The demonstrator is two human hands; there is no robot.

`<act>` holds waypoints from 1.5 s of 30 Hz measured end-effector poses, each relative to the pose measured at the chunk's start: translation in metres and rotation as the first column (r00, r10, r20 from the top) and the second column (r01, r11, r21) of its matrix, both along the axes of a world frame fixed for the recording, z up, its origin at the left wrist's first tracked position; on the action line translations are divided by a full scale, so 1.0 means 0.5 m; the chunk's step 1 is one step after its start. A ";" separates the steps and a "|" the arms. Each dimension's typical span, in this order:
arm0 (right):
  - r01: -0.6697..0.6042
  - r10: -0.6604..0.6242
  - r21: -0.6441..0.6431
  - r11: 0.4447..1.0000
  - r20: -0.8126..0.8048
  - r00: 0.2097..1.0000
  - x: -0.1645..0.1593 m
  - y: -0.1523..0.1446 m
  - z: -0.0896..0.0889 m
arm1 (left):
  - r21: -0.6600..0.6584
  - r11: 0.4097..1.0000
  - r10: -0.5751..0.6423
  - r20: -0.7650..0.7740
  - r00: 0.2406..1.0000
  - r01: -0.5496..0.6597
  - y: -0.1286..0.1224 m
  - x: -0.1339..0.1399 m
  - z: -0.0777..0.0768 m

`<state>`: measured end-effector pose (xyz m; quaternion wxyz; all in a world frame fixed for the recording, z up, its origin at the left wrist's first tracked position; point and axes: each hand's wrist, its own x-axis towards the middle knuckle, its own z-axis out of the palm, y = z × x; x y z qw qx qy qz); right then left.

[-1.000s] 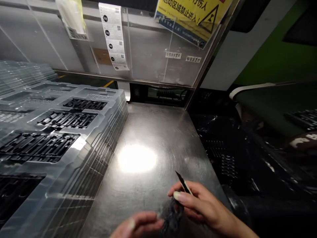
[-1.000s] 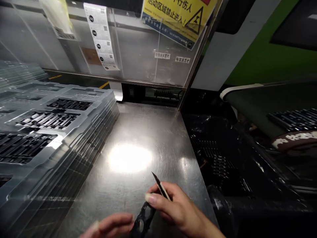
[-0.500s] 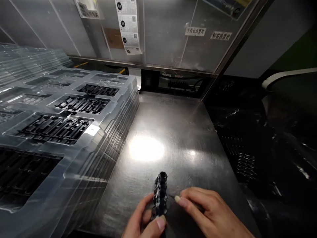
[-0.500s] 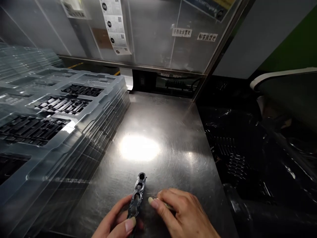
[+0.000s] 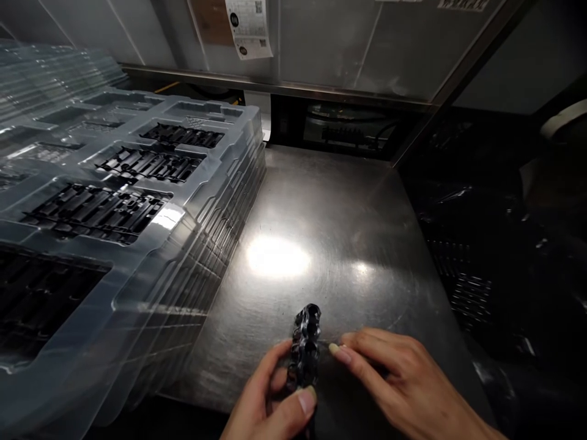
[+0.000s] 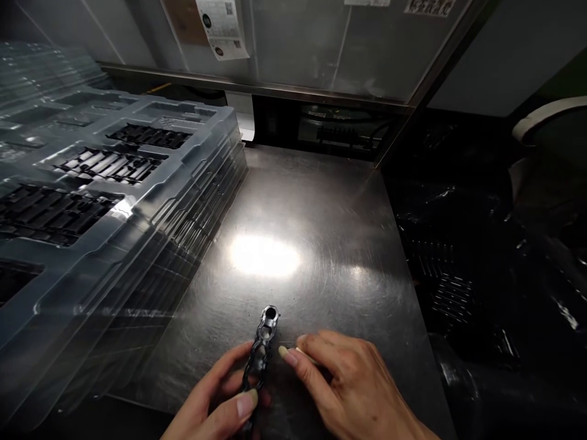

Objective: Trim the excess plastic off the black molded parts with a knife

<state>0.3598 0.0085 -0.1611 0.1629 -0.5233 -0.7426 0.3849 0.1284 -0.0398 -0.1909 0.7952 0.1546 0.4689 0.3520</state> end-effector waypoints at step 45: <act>-0.107 0.102 -0.110 0.988 -0.049 0.994 0.003 0.044 0.021 | 0.018 0.986 -0.167 0.037 0.985 0.167 0.020 -0.021 0.040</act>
